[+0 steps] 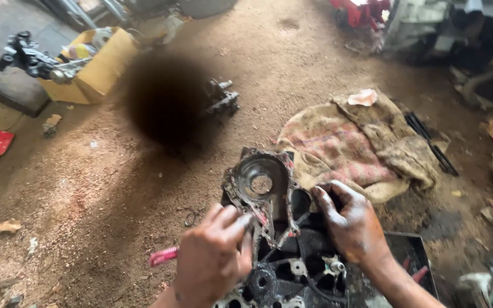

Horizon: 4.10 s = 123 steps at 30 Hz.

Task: The recorder is cleaning and inspecting internal engine components, including the engine block and crankshaft area, in an auto repair shop.

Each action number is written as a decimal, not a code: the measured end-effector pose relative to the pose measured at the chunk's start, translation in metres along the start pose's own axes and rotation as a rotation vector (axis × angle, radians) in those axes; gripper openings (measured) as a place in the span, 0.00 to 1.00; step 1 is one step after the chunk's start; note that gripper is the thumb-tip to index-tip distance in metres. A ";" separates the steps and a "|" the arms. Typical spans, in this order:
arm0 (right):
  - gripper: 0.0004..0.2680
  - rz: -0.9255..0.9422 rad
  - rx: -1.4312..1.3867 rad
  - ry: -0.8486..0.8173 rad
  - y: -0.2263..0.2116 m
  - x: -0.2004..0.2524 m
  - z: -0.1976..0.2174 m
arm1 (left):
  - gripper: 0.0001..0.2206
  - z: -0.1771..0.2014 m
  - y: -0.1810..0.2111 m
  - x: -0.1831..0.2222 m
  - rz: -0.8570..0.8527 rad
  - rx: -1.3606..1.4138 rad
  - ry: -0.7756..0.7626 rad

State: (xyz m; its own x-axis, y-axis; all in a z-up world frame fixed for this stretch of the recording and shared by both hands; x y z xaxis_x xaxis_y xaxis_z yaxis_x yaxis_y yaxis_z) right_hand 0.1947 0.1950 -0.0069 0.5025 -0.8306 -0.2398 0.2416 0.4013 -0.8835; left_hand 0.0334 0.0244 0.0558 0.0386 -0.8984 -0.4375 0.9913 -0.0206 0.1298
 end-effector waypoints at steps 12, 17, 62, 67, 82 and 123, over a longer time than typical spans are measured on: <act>0.10 -0.092 -0.038 -0.066 -0.003 -0.001 -0.002 | 0.07 -0.012 0.000 -0.004 0.043 -0.007 -0.118; 0.10 0.012 0.040 -0.041 -0.016 0.000 0.001 | 0.08 -0.009 -0.011 -0.005 0.003 -0.048 0.009; 0.10 -0.052 -0.011 -0.050 -0.008 0.001 -0.002 | 0.10 -0.013 0.000 -0.004 -0.131 -0.092 -0.002; 0.10 0.022 0.021 -0.023 -0.011 -0.001 0.001 | 0.13 -0.001 0.007 -0.004 -0.222 -0.097 0.100; 0.10 -0.111 -0.003 -0.060 -0.005 -0.001 -0.002 | 0.11 -0.014 -0.004 -0.001 -0.114 -0.103 0.052; 0.10 -0.011 0.023 -0.031 -0.014 0.003 0.004 | 0.07 -0.006 0.014 -0.004 -0.098 -0.003 0.106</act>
State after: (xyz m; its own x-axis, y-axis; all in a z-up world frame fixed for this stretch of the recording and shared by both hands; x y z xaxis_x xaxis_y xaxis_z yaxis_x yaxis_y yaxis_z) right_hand 0.1957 0.1883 0.0067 0.5250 -0.8229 -0.2172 0.2658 0.4010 -0.8767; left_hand 0.0480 0.0303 0.0542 -0.0451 -0.8408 -0.5394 0.9913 -0.1043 0.0796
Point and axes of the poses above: each hand's wrist, its own x-axis away from the middle knuckle, its own z-axis out of the back of the hand, y = z × x, the point moved 5 cm from there along -x, towards the middle knuckle, and after that the axes turned 7 degrees about -y, right-handed, at the moved point
